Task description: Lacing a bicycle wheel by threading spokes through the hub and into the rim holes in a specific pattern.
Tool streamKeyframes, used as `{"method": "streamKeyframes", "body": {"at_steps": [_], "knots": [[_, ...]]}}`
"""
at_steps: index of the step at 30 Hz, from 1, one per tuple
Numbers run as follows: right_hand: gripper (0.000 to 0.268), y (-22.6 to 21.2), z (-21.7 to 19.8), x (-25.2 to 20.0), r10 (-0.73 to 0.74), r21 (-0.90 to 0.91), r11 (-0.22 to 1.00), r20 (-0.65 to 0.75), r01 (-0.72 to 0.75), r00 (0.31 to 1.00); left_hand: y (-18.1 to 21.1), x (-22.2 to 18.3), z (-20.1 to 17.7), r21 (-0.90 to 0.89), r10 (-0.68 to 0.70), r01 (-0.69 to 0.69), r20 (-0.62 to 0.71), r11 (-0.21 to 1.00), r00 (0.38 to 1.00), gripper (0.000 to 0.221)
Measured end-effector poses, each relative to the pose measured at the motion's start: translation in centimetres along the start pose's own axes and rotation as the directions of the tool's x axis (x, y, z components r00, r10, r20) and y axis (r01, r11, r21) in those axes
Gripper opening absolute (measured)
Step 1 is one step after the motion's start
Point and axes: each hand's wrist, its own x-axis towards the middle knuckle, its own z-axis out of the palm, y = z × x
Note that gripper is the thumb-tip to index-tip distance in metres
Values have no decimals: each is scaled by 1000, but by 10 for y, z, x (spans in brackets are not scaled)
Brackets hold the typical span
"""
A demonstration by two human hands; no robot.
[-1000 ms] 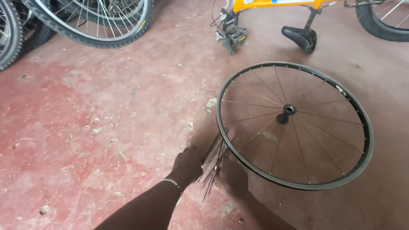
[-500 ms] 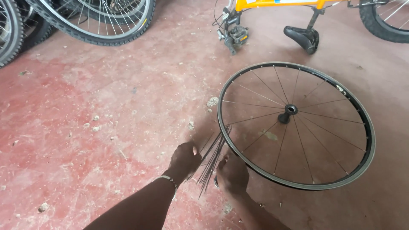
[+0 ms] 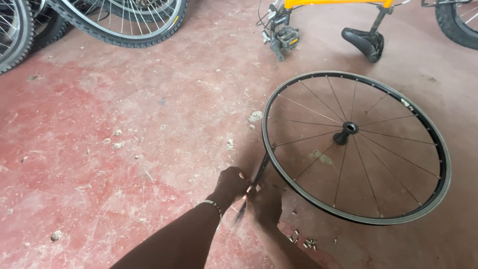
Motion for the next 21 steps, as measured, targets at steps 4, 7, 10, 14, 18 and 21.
{"method": "streamKeyframes", "body": {"at_steps": [4,7,10,14,18,21], "knots": [[29,-7,5,-2,59,-65,996,11,-58,998,5,1,-4,30,10,-9,-21,1000,1000,18],[41,2,17,7,-100,-179,980,-73,85,992,10,-1,-8,194,-34,78,-219,978,975,21],[16,0,15,18,-92,-207,974,-3,90,996,11,0,-14,103,-44,70,-233,992,971,25],[35,1,37,30,118,-145,984,71,-107,990,-8,9,-10,74,-151,164,-159,984,976,27],[46,-18,32,29,194,-211,963,105,-169,975,-20,20,-6,6,-197,201,-154,980,968,33],[48,9,53,48,70,-273,961,144,-28,987,-16,18,-5,-133,-168,150,-136,980,976,32]]}}
